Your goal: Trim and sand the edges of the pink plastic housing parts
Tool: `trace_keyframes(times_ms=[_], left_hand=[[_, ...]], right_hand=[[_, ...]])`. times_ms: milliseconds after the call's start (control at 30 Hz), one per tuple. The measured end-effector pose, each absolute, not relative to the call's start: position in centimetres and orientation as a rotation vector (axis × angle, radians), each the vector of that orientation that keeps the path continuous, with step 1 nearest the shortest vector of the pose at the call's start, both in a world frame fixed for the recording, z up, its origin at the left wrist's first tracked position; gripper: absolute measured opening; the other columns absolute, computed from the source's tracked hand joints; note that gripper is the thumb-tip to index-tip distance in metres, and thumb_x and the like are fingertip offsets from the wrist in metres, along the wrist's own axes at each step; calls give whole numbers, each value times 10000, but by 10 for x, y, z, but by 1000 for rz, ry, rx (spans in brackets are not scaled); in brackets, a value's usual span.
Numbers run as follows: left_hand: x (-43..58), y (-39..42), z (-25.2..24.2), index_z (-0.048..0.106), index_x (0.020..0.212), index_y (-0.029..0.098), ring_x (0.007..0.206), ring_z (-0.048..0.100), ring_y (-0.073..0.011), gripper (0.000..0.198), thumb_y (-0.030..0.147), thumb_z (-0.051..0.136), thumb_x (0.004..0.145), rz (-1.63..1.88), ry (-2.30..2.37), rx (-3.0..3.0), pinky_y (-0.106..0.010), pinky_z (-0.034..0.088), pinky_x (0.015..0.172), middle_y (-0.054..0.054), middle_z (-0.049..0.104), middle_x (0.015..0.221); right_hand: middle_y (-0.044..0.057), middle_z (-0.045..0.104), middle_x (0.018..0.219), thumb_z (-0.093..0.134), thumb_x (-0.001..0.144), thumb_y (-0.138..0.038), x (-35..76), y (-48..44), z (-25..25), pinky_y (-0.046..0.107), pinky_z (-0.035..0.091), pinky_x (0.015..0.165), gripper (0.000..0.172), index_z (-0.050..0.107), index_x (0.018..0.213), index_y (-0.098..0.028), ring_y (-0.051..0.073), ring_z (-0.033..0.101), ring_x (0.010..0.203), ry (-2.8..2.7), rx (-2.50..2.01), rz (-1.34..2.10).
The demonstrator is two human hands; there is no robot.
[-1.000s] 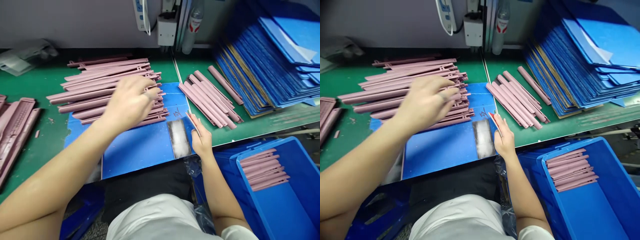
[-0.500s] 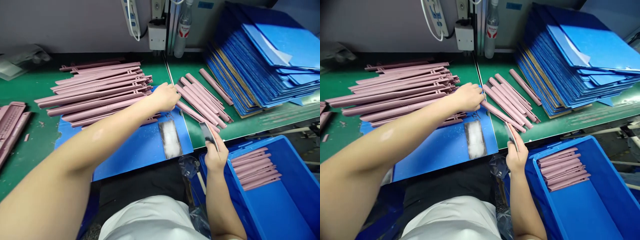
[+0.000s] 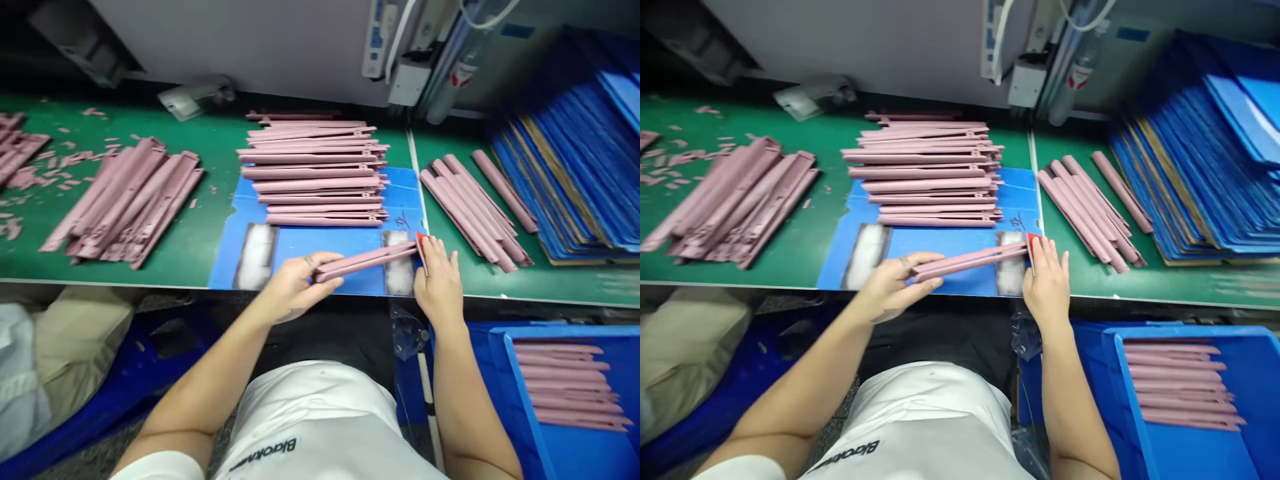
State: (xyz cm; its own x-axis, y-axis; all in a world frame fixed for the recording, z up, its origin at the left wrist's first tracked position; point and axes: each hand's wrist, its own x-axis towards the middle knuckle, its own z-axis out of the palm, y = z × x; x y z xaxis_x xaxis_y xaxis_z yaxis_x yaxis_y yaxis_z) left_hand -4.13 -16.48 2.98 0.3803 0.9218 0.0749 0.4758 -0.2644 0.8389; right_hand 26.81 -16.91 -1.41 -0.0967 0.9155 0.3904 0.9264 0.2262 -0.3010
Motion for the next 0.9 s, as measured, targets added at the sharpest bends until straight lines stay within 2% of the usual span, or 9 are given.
trace_keyframes(times_ms=[167,233,300,400,533,600,700,767,900], left_hand=[[-31,-186,21,740,1215,150,968,755,-194,362,432,590,1044,894,1045,1938,-271,579,909,-108,802,1088],[-31,-187,19,738,1197,135,1009,767,-214,378,447,576,1057,900,1018,1973,-282,586,940,-124,804,1085],[-29,-187,16,709,1297,131,1056,775,-222,439,480,591,1057,910,1034,1972,-280,587,970,-126,805,1140],[-26,-189,17,668,1391,131,1081,785,-228,515,514,592,1055,931,1023,2009,-273,599,966,-120,811,1141],[-31,-196,28,689,1312,129,1070,796,-229,397,417,545,1079,973,976,2093,-298,623,965,-138,810,1170],[-37,-198,30,692,1294,147,992,805,-201,320,342,573,1069,1041,1004,2114,-281,634,912,-116,819,1144],[-42,-197,28,682,1307,169,818,796,-161,312,326,664,1038,1162,1127,2102,-241,628,783,-73,830,1039],[-41,-195,27,672,1311,168,802,797,-158,318,309,685,1027,1179,1138,2139,-234,627,770,-71,832,1043],[-38,-196,33,667,1287,156,859,811,-169,275,300,613,1059,1172,1038,2217,-229,632,773,-86,831,1047]], right_hand=[[137,458,1712,499,968,-36,188,-201,17,644,396,1299,851,264,1757,-250,354,446,1584,-2271,-1149,9],[99,484,1697,502,956,-38,196,-202,16,651,411,1292,861,286,1751,-288,354,501,1546,-2315,-984,49],[60,524,1667,497,949,-66,220,-189,5,656,387,1311,832,364,1723,-339,357,545,1505,-2215,-1138,-3],[29,568,1617,553,932,-108,241,-182,-2,487,382,1337,792,481,1661,-409,339,545,1487,-2014,-1390,-134],[80,508,1675,547,932,-49,209,-206,16,615,395,1318,866,342,1734,-304,354,519,1525,-2263,-1052,50],[76,498,1685,524,937,-29,202,-198,14,624,393,1311,892,284,1748,-313,327,492,1551,-2345,-903,99],[97,530,1665,456,945,-34,233,-171,-2,673,380,1293,844,331,1732,-311,325,500,1545,-2194,-1379,25],[100,554,1647,447,942,-44,248,-171,-4,684,390,1284,829,352,1725,-299,328,522,1530,-2108,-1612,1],[6,448,1724,478,977,-88,207,-207,16,574,367,1345,902,159,1769,-377,275,413,1605,-2329,-1204,115]])
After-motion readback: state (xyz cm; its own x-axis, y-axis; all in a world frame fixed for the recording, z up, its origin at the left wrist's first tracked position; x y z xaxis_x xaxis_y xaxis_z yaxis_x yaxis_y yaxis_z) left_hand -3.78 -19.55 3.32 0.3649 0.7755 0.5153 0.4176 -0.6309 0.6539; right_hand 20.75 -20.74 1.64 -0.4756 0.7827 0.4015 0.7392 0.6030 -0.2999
